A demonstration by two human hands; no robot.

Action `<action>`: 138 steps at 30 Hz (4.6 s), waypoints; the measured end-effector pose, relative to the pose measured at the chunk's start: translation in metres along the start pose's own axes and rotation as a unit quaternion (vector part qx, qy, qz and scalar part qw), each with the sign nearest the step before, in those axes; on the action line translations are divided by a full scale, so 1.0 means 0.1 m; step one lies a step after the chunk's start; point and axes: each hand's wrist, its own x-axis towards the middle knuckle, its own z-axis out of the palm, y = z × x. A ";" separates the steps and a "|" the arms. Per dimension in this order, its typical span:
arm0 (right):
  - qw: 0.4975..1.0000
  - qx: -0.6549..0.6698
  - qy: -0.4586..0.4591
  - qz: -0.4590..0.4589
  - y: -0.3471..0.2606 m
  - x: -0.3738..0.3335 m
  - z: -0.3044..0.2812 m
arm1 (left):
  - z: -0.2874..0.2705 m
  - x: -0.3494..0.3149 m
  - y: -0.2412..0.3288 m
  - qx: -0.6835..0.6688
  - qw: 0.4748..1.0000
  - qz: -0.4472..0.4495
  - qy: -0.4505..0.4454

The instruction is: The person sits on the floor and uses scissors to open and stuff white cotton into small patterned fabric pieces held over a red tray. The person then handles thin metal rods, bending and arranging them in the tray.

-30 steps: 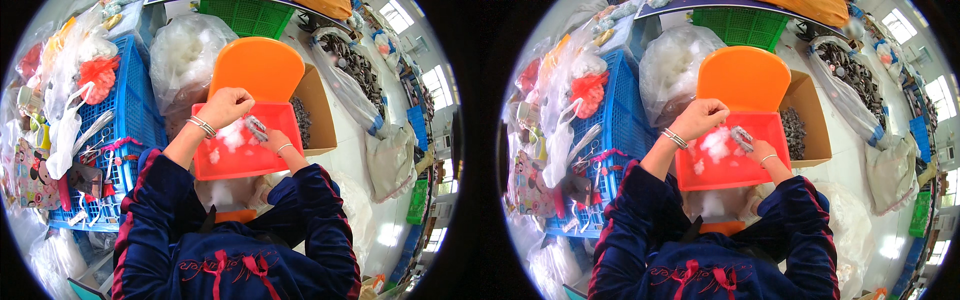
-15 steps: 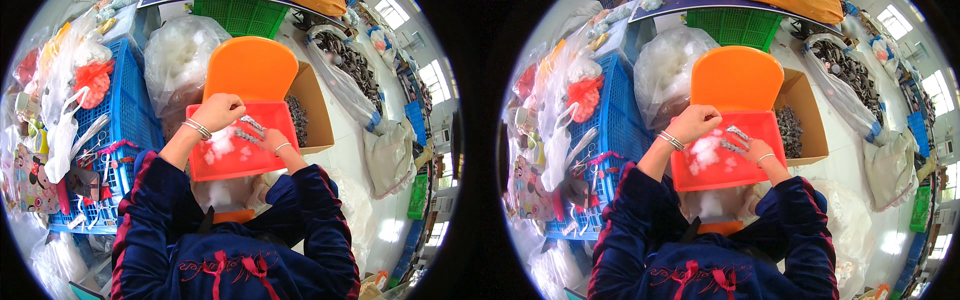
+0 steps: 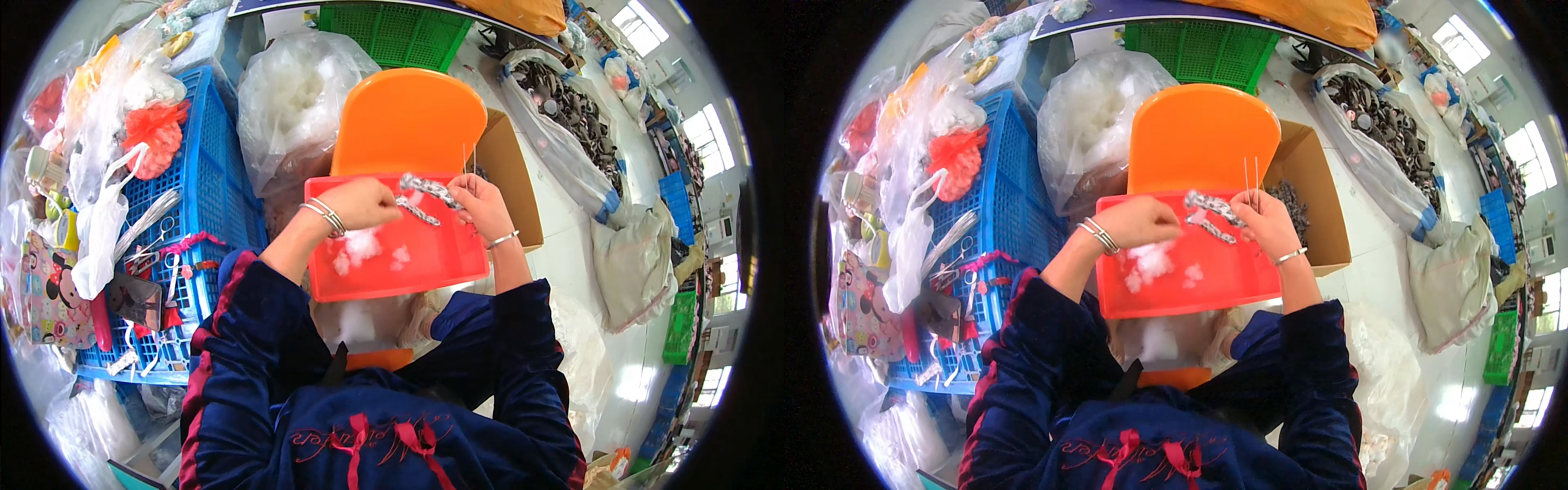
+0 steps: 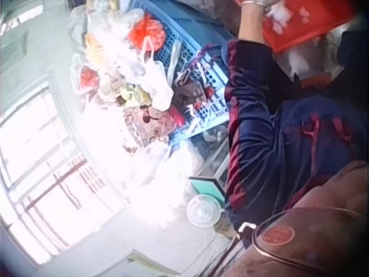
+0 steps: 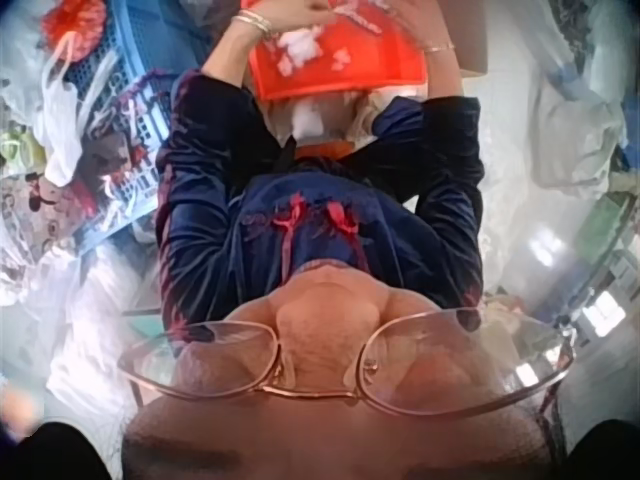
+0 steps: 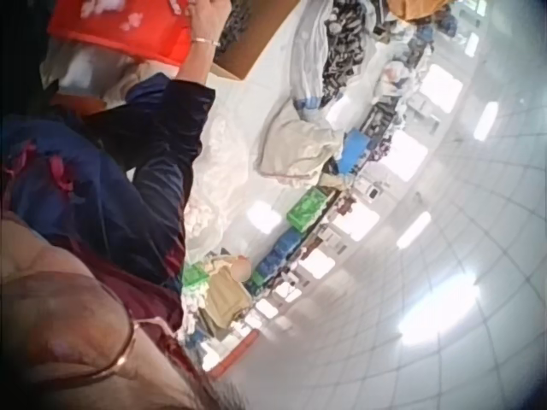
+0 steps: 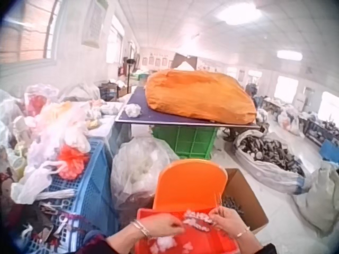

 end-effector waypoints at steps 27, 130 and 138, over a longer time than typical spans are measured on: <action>0.998 0.019 -0.031 -0.052 -0.31 -0.23 0.28 | 0.13 0.07 0.28 -0.471 0.857 0.077 0.196; 0.949 -0.207 0.052 -0.234 -0.25 -0.41 0.37 | -0.05 -0.09 0.39 -0.543 0.810 0.027 0.221; 0.934 -0.247 0.047 -0.255 -0.33 -0.46 0.32 | -0.13 -0.12 0.35 -0.457 0.871 0.003 0.180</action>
